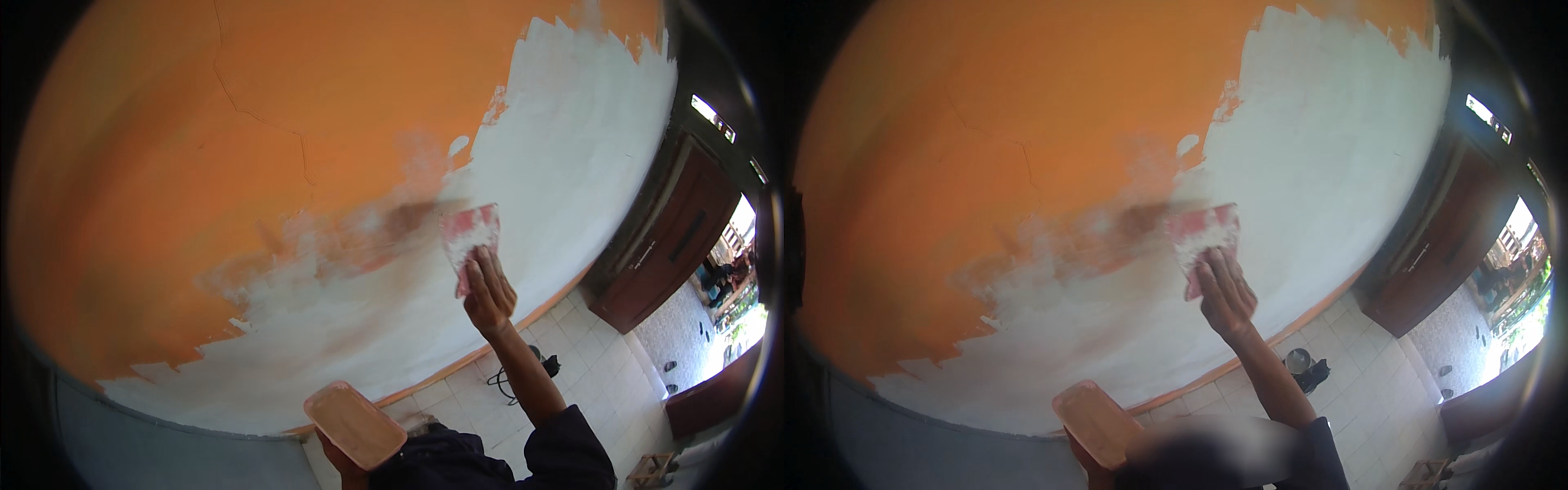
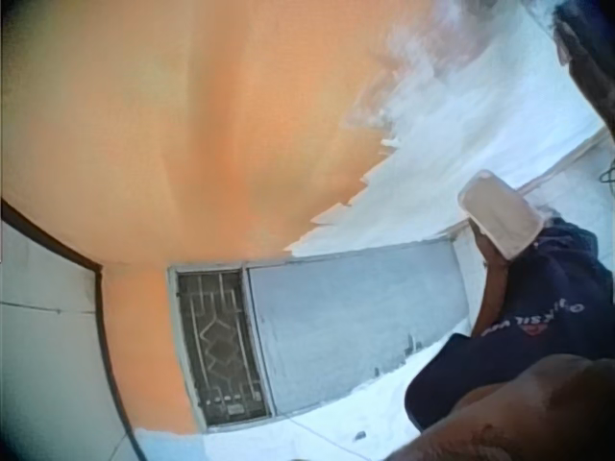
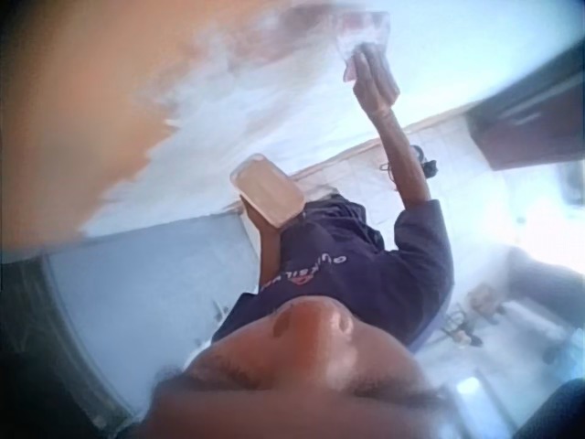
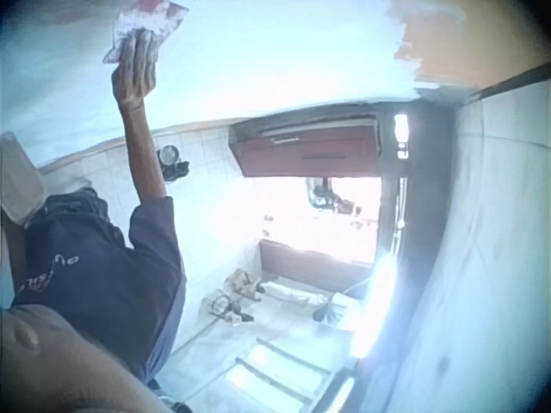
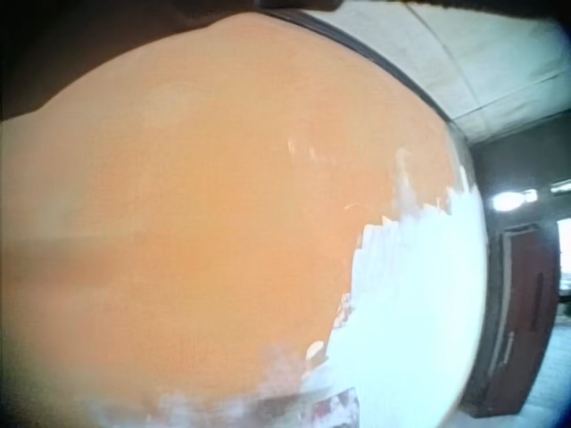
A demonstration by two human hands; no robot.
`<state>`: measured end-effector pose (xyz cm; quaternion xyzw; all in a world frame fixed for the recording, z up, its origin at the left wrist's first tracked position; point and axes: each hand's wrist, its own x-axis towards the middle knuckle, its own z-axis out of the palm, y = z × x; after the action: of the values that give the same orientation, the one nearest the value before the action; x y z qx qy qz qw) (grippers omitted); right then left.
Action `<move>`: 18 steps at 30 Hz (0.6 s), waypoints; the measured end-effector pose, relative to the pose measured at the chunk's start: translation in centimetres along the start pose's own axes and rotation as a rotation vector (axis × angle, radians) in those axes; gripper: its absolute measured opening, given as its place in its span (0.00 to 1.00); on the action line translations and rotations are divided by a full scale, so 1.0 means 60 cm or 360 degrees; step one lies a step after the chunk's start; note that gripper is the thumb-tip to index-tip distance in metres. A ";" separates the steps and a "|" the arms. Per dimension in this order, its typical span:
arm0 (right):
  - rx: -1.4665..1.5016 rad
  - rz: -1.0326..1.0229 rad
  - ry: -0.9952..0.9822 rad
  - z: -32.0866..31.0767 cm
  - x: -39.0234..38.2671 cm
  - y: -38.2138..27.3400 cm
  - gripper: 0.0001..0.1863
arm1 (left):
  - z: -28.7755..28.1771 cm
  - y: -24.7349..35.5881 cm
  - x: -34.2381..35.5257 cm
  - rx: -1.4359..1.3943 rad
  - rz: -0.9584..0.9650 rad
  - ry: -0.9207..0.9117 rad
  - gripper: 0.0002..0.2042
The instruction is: The person applies a patching compound to an orange wall using a putty knife. They hold a container of the compound in one hand while spreading it over a cracked area of the wall with the tool.
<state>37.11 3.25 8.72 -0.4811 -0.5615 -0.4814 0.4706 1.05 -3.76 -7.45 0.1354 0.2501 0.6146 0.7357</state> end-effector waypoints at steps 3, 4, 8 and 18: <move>0.0069 -0.0092 -0.0019 0.041 0.030 -0.013 0.16 | 0.027 0.004 -0.007 -0.0033 -0.0041 -0.0034 0.27; 0.0043 -0.0088 -0.0064 0.052 0.023 -0.012 0.18 | 0.024 0.002 -0.004 -0.0037 -0.0053 -0.0024 0.27; 0.0019 -0.0060 -0.0280 0.094 -0.069 0.002 0.20 | 0.028 0.002 -0.004 -0.0010 -0.0022 -0.0020 0.28; 0.0281 0.0203 -0.0797 -0.037 -0.305 -0.013 0.13 | -0.006 -0.008 0.008 0.0100 0.0062 0.0040 0.27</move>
<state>38.21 -0.60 -9.30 -0.5766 -0.6687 -0.2661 0.3867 1.30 -3.41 -8.09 0.1557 0.2759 0.6222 0.7159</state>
